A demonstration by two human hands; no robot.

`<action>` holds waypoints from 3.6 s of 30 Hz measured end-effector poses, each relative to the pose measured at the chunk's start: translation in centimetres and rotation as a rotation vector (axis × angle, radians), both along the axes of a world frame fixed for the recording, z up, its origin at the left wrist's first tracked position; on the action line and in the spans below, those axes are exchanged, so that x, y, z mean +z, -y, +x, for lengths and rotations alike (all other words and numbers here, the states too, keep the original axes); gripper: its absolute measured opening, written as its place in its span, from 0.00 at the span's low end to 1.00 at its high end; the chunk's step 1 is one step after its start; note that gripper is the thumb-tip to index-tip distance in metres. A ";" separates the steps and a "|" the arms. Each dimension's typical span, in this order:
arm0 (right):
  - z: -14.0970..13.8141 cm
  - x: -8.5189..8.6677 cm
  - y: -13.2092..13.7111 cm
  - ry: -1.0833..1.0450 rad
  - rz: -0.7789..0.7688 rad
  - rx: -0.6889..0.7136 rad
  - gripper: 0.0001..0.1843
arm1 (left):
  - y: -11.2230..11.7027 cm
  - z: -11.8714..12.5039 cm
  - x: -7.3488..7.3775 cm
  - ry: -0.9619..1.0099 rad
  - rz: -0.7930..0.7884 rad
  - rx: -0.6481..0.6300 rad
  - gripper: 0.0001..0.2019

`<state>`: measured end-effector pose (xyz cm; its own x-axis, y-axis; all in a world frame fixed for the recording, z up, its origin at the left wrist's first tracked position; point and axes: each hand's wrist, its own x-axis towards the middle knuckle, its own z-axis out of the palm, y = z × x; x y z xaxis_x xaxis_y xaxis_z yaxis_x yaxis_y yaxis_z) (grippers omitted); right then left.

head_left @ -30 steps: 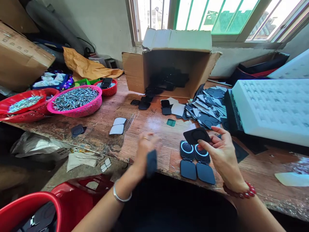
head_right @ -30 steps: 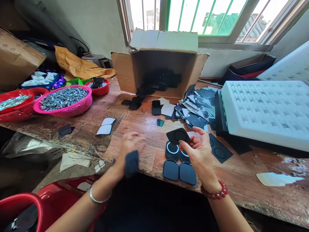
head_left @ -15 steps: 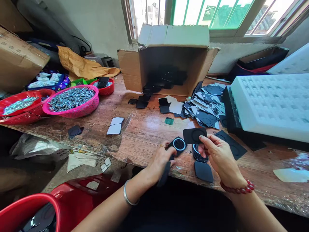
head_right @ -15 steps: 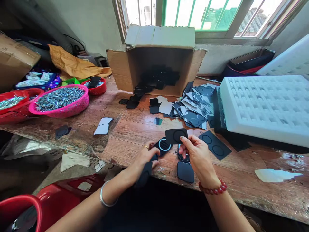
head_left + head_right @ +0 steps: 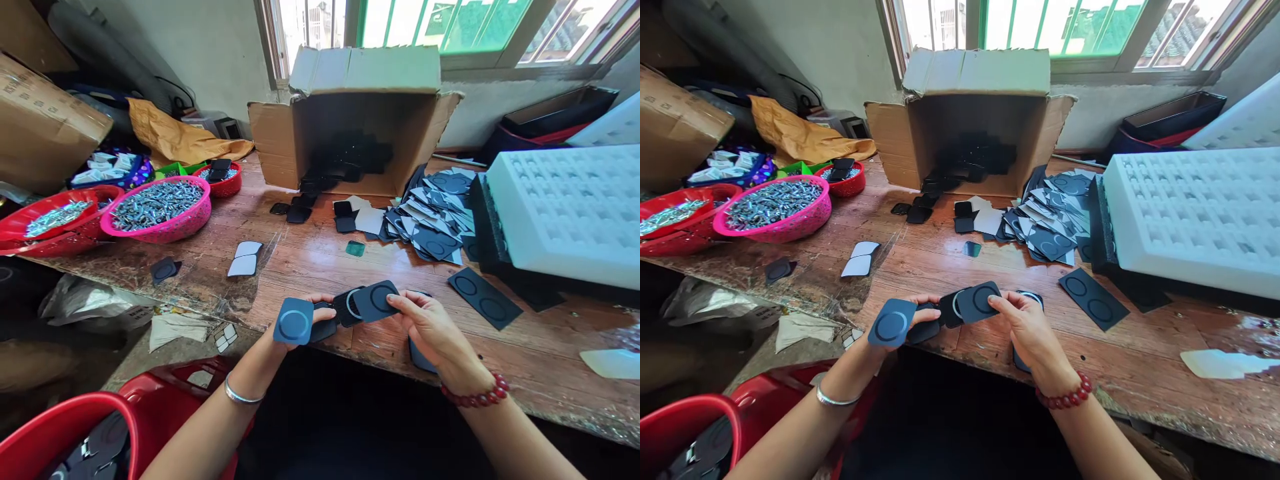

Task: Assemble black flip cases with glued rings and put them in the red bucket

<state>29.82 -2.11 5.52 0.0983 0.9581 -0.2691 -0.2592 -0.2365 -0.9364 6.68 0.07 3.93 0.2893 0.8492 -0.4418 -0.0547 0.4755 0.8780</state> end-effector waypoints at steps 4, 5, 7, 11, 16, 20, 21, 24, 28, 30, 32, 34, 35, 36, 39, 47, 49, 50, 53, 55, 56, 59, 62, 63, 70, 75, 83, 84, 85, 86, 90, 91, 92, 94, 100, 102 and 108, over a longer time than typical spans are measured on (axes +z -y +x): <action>-1.1 -0.4 0.5 -0.038 -0.036 -0.008 0.20 | 1.4 1.2 1.0 0.184 -0.193 0.058 0.14; -1.4 -0.4 0.6 -0.053 -0.047 -0.010 0.20 | 1.6 1.4 1.2 0.203 -0.212 0.052 0.13; -1.7 -0.3 0.9 -0.083 -0.072 -0.006 0.21 | 1.9 1.7 1.5 0.212 -0.223 0.044 0.11; -1.7 -0.2 1.2 -0.109 -0.106 0.018 0.20 | 1.9 2.0 1.7 0.202 -0.228 0.059 0.09; -1.2 -0.5 1.3 -0.058 -0.113 0.065 0.20 | 1.9 2.1 1.8 0.183 -0.233 0.051 0.08; -1.1 -0.6 1.4 -0.051 -0.105 0.065 0.21 | 2.0 2.3 1.8 0.160 -0.222 0.053 0.08; -1.1 -0.5 1.4 -0.055 -0.107 0.058 0.21 | 2.0 2.3 1.8 0.154 -0.216 0.053 0.08; -1.2 -0.4 1.4 -0.061 -0.119 0.045 0.21 | 2.0 2.4 1.8 0.141 -0.207 0.047 0.08; -1.1 -0.4 1.4 -0.011 -0.108 0.035 0.21 | 2.0 2.5 1.8 0.152 -0.202 0.033 0.10; -0.9 -0.5 1.4 0.020 -0.093 0.049 0.20 | 1.9 2.5 1.7 0.161 -0.197 0.029 0.10; -0.8 -0.6 1.4 0.052 -0.085 0.073 0.20 | 2.0 2.5 1.6 0.154 -0.192 0.032 0.09; -0.7 -0.6 1.3 0.085 -0.073 0.086 0.21 | 2.0 2.5 1.6 0.138 -0.188 0.034 0.08; -0.6 -0.7 1.3 0.097 -0.068 0.087 0.21 | 2.0 2.5 1.6 0.134 -0.184 0.034 0.08; -0.6 -0.7 1.3 0.106 -0.064 0.085 0.21 | 2.0 2.5 1.7 0.135 -0.181 0.034 0.08; -0.8 -0.7 1.3 0.107 -0.067 0.068 0.20 | 2.1 2.6 1.9 0.155 -0.179 0.033 0.08; -1.2 -0.6 1.3 0.092 -0.088 0.004 0.19 | 2.1 2.8 2.1 0.147 -0.200 0.050 0.06; -1.2 -0.6 1.3 0.107 -0.085 0.005 0.19 | 2.1 2.8 2.1 0.153 -0.198 0.051 0.06; -1.2 -0.6 1.2 0.114 -0.086 0.006 0.19 | 2.1 2.8 2.0 0.157 -0.197 0.052 0.06; -1.2 -0.6 1.3 0.118 -0.094 0.009 0.18 | 2.1 2.8 2.0 0.166 -0.191 0.044 0.06; -1.1 -0.6 1.3 0.119 -0.100 0.010 0.17 | 2.1 2.8 1.9 0.162 -0.184 0.044 0.08; -1.1 -0.6 1.3 0.124 -0.099 0.011 0.17 | 2.1 2.7 1.9 0.158 -0.179 0.047 0.09; -1.1 -0.5 1.2 0.157 -0.081 0.012 0.17 | 2.1 2.8 1.8 0.150 -0.175 0.060 0.11; -1.2 -0.4 1.2 0.178 -0.063 0.012 0.16 | 2.0 2.8 1.9 0.152 -0.188 0.055 0.11; -1.3 -0.3 1.2 0.180 -0.057 0.007 0.16 | 2.0 2.8 1.9 0.153 -0.195 0.051 0.11; -1.4 -0.2 1.3 0.212 -0.002 0.013 0.14 | 2.1 2.9 2.2 0.165 -0.200 0.060 0.08; -1.3 -0.3 1.4 0.260 0.028 0.026 0.15 | 2.2 3.1 2.0 0.143 -0.170 0.078 0.06; -1.2 -0.5 1.5 0.431 0.133 -0.008 0.13 | 2.4 3.3 1.2 0.085 -0.109 0.076 0.06; -1.3 -0.4 1.5 0.468 0.161 -0.017 0.13 | 2.4 3.3 1.2 0.085 -0.101 0.078 0.08; -1.4 -0.3 1.6 0.506 0.186 -0.027 0.12 | 2.4 3.3 1.2 0.084 -0.091 0.079 0.09; -1.4 -0.2 1.6 0.541 0.212 -0.041 0.12 | 2.4 3.4 1.2 0.083 -0.083 0.079 0.10; -1.8 0.1 2.0 0.636 0.297 -0.089 0.11 | 2.4 3.5 1.4 0.063 -0.053 0.068 0.13; -1.9 0.2 2.0 0.651 0.303 -0.092 0.11 | 2.4 3.5 1.4 0.058 -0.044 0.068 0.13; -1.9 0.2 2.1 0.666 0.304 -0.093 0.11 | 2.4 3.5 1.5 0.055 -0.032 0.071 0.14; -2.0 0.2 2.2 0.700 0.306 -0.093 0.11 | 2.5 3.6 1.6 0.049 -0.010 0.081 0.14; -2.2 0.2 2.2 0.742 0.354 -0.111 0.13 | 2.5 3.7 2.3 0.028 0.009 0.120 0.14; -2.3 0.1 2.1 0.755 0.363 -0.115 0.13 | 2.5 3.8 2.5 0.043 -0.003 0.124 0.15; -2.3 -0.1 2.0 0.811 0.402 -0.113 0.13 | 2.6 3.5 2.7 0.048 0.036 0.120 0.16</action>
